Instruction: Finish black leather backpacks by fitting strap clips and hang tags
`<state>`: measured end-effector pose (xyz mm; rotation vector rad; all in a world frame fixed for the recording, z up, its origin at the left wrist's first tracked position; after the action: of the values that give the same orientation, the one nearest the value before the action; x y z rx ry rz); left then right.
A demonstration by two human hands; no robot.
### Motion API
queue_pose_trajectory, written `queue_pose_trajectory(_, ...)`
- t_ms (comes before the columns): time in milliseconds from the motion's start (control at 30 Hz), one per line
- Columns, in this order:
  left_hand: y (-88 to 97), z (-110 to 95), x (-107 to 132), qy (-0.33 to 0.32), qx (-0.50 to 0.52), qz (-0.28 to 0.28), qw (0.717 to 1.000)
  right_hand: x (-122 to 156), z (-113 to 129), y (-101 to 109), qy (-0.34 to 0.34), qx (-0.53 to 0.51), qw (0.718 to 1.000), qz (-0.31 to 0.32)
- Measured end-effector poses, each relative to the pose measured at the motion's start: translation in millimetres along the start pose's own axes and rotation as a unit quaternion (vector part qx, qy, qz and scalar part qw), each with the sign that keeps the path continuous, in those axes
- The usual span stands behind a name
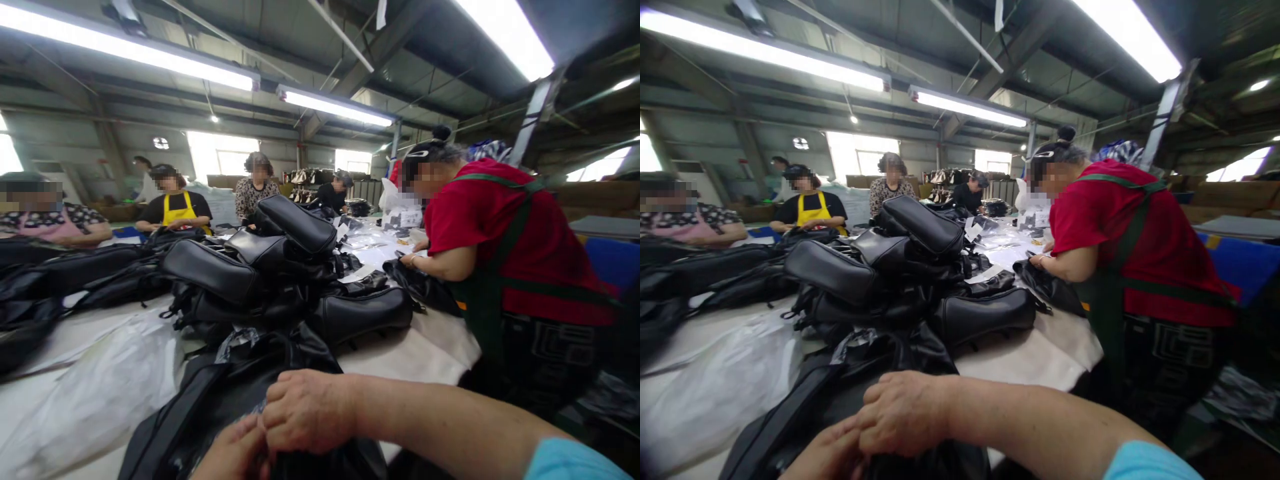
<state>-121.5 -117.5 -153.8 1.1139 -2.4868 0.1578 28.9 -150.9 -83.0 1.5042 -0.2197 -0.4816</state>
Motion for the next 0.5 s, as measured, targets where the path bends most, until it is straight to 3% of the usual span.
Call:
queue_pose_trajectory(67, -1.5, 0.6, 2.8, -0.005, 0.004, 0.003, 1.000, 4.5, -6.8, -4.0, -0.049, -0.051, 0.997, -0.038)
queue_pose_trajectory(200, 0.0, 1.2, 3.2, -0.060, -0.043, -0.051, 0.996, 9.1, -17.3, -4.9, -0.149, -0.124, 0.977, -0.087)
queue_pose_trajectory(333, -1.1, -0.4, 6.1, -0.118, -0.143, -0.098, 0.978, 6.0, -19.5, -0.6, -0.196, -0.127, 0.970, -0.061)
queue_pose_trajectory(500, 3.5, -15.0, 17.5, -0.167, -0.253, -0.193, 0.933, 10.6, -23.9, 2.6, -0.258, -0.141, 0.956, 0.013)
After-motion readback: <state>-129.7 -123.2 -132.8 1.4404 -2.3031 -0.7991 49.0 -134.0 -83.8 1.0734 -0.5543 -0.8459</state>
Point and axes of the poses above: each hand's wrist, its own x-axis away from the middle knuckle, its own y-axis out of the back of the hand, z = x × y, the point moved 2 cm from there along -x, towards the middle knuckle, and after that the axes turned 14 degrees about -x, right-handed, at the moved point
